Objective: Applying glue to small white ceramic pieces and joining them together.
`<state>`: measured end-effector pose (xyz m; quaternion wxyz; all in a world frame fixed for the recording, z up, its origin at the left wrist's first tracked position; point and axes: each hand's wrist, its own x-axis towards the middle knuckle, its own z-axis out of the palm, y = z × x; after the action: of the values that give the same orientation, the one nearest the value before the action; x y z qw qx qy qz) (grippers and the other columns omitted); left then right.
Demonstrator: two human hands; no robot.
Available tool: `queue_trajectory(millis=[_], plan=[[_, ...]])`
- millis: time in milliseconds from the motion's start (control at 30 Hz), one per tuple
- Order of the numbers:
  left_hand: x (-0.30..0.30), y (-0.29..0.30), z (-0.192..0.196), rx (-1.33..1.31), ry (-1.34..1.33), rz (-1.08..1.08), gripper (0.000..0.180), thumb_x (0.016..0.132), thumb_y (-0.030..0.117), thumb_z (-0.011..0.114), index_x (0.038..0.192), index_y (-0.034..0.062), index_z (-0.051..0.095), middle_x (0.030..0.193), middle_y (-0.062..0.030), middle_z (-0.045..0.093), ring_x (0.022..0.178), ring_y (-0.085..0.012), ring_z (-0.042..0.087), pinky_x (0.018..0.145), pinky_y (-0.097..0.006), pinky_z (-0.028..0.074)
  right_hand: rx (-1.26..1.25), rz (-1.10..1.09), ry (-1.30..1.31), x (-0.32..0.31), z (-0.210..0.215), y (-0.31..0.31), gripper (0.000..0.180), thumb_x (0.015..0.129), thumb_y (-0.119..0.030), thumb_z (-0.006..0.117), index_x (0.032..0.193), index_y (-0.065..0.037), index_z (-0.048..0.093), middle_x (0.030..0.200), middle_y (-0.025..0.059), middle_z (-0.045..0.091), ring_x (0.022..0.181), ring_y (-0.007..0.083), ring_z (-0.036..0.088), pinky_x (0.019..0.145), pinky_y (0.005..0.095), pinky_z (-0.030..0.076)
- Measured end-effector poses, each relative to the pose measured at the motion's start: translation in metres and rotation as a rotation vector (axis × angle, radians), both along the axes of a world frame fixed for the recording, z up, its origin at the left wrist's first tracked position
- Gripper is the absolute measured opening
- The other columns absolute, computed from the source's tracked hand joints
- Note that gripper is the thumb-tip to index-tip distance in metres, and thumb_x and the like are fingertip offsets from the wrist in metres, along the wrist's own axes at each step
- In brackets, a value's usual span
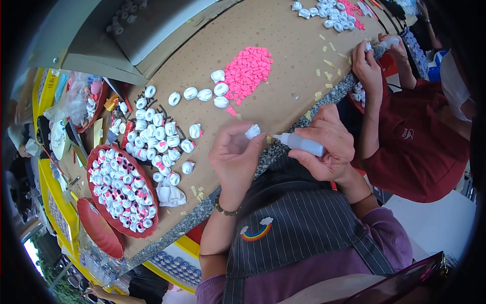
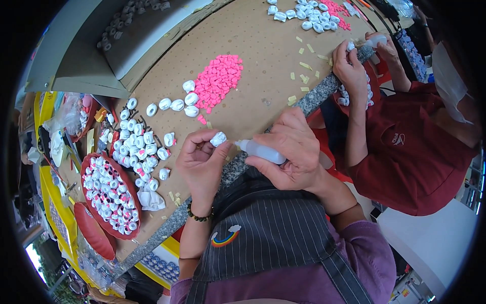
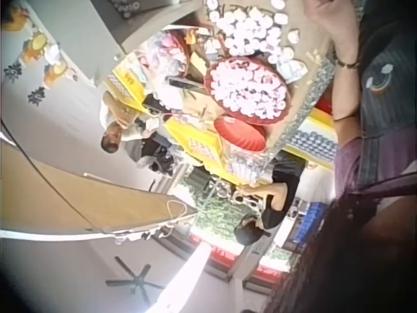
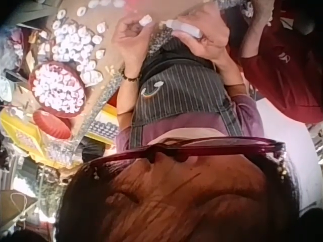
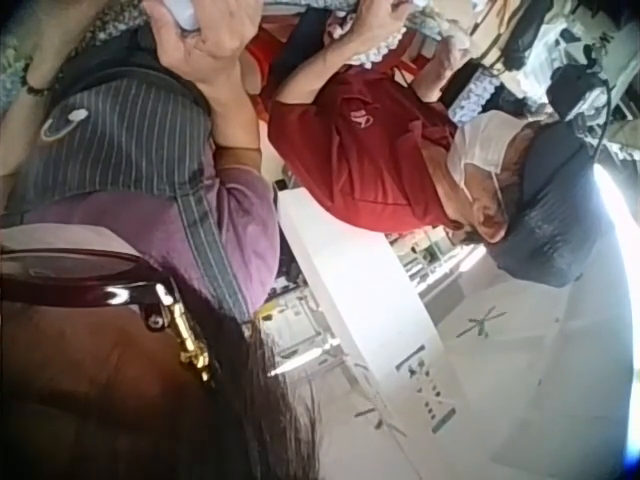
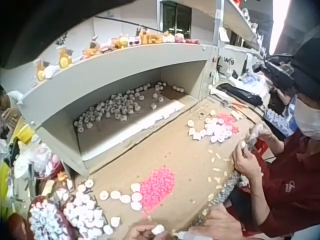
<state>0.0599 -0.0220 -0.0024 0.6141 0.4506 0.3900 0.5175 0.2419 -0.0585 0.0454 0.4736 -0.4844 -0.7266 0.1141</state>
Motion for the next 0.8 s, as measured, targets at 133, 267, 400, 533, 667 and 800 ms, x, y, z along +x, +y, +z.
queue_trajectory(millis=[133, 267, 400, 533, 667, 800], plan=[[-0.0006, -0.0011, 0.0002, -0.02, 0.0, -0.016, 0.029, 0.077, -0.015, 0.068, 0.103, -0.0058, 0.057, 0.097, -0.0094, 0.062, 0.087, -0.0135, 0.063, 0.079, -0.025, 0.054, -0.001, 0.01, -0.003, -0.0008, 0.0002, 0.0009, 0.035, 0.067, -0.019, 0.082, 0.088, 0.004, 0.066, 0.065, 0.0094, 0.054, 0.064, 0.0237, 0.046, 0.064, 0.0341, 0.036], [-0.0019, -0.0022, 0.0, -0.027, 0.01, -0.012, 0.03, 0.077, -0.015, 0.068, 0.103, -0.0058, 0.057, 0.098, -0.0096, 0.062, 0.088, -0.0134, 0.063, 0.079, -0.025, 0.054, 0.018, 0.003, -0.01, -0.0023, 0.0021, 0.0029, 0.034, 0.061, -0.014, 0.083, 0.084, 0.002, 0.065, 0.064, 0.0078, 0.053, 0.061, 0.0233, 0.049, 0.062, 0.0334, 0.036], [-0.0017, -0.0021, 0.0013, -0.026, 0.009, -0.009, 0.031, 0.076, -0.015, 0.069, 0.104, -0.0065, 0.057, 0.097, -0.0101, 0.063, 0.087, -0.0136, 0.063, 0.079, -0.025, 0.054, 0.012, -0.009, -0.008, -0.0023, 0.0012, 0.0027, 0.033, 0.06, -0.012, 0.083, 0.083, 0.002, 0.065, 0.064, 0.0078, 0.053, 0.061, 0.0233, 0.049, 0.062, 0.0335, 0.036], [-0.0017, -0.0011, 0.0013, -0.052, 0.025, -0.009, 0.032, 0.076, -0.015, 0.069, 0.104, -0.007, 0.057, 0.097, -0.0104, 0.063, 0.087, -0.0138, 0.063, 0.079, -0.025, 0.054, -0.022, -0.007, -0.002, -0.0005, -0.0006, 0.0002, 0.033, 0.066, -0.016, 0.081, 0.087, 0.004, 0.066, 0.067, 0.0103, 0.055, 0.065, 0.0246, 0.048, 0.066, 0.0349, 0.038], [-0.0014, 0.0002, -0.0002, -0.045, 0.029, -0.01, 0.032, 0.076, -0.015, 0.069, 0.104, -0.007, 0.057, 0.097, -0.0106, 0.063, 0.087, -0.0139, 0.063, 0.08, -0.025, 0.054, -0.031, 0.004, 0.025, 0.0019, -0.0029, 0.0021, 0.032, 0.066, -0.015, 0.081, 0.087, 0.004, 0.066, 0.07, 0.0116, 0.058, 0.065, 0.0244, 0.048, 0.066, 0.0349, 0.038], [-0.0016, 0.0016, 0.0043, -0.059, -0.008, 0.004, 0.031, 0.076, -0.016, 0.068, 0.104, -0.007, 0.057, 0.097, -0.0108, 0.063, 0.087, -0.0136, 0.063, 0.079, -0.025, 0.054, -0.11, 0.006, 0.135, 0.007, -0.0071, -0.0002, 0.034, 0.067, -0.016, 0.081, 0.089, 0.005, 0.066, 0.073, 0.0114, 0.061, 0.067, 0.0216, 0.051, 0.067, 0.0329, 0.04]])
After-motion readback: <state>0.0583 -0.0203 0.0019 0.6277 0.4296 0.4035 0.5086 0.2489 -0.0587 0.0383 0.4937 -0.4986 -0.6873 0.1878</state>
